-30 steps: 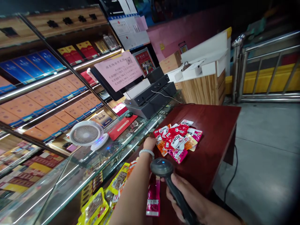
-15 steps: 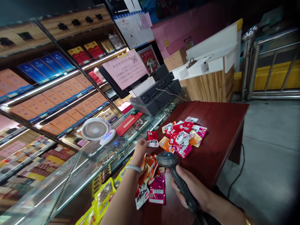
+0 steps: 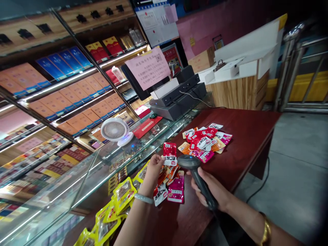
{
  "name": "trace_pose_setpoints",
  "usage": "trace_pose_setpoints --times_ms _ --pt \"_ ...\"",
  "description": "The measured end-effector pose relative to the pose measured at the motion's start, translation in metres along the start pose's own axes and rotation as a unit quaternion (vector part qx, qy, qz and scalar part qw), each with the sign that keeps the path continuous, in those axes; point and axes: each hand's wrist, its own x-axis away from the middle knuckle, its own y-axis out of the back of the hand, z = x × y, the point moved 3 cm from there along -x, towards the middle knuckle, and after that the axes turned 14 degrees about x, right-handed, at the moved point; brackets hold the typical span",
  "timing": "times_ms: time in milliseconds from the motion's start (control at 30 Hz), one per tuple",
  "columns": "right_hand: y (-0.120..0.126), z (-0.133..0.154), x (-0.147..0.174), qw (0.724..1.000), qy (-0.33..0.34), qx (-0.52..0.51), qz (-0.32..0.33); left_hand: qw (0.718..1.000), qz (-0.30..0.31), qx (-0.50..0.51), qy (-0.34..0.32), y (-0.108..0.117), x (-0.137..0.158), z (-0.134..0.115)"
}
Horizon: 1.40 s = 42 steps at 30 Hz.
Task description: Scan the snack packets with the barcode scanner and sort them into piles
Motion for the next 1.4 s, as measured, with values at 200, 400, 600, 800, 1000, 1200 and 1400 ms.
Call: trace_pose_setpoints --times_ms 200,400,600,800,1000,1200,1400 --pt "0.001 0.000 0.000 1.000 0.018 -0.012 0.004 0.999 0.032 0.017 0.011 0.006 0.021 0.009" --pt "0.001 0.000 0.000 1.000 0.026 -0.006 0.002 0.997 0.051 -0.050 0.004 0.003 0.033 0.013" --pt "0.002 0.000 0.002 1.000 0.029 -0.001 0.005 0.995 0.002 -0.096 -0.021 0.008 0.032 0.012" --pt "0.001 -0.002 0.001 0.999 0.021 0.032 0.006 0.988 -0.038 -0.133 -0.068 0.017 0.032 0.003" --pt "-0.002 -0.001 0.001 0.998 0.017 0.065 -0.014 0.984 -0.050 -0.159 -0.069 0.017 0.036 0.003" --pt "-0.001 -0.003 -0.001 0.996 0.014 0.083 -0.020 0.964 -0.075 -0.250 -0.053 0.046 0.027 -0.012" --pt "-0.002 -0.002 -0.001 0.997 0.007 0.080 -0.013 0.839 -0.072 -0.539 0.031 0.073 0.010 -0.035"
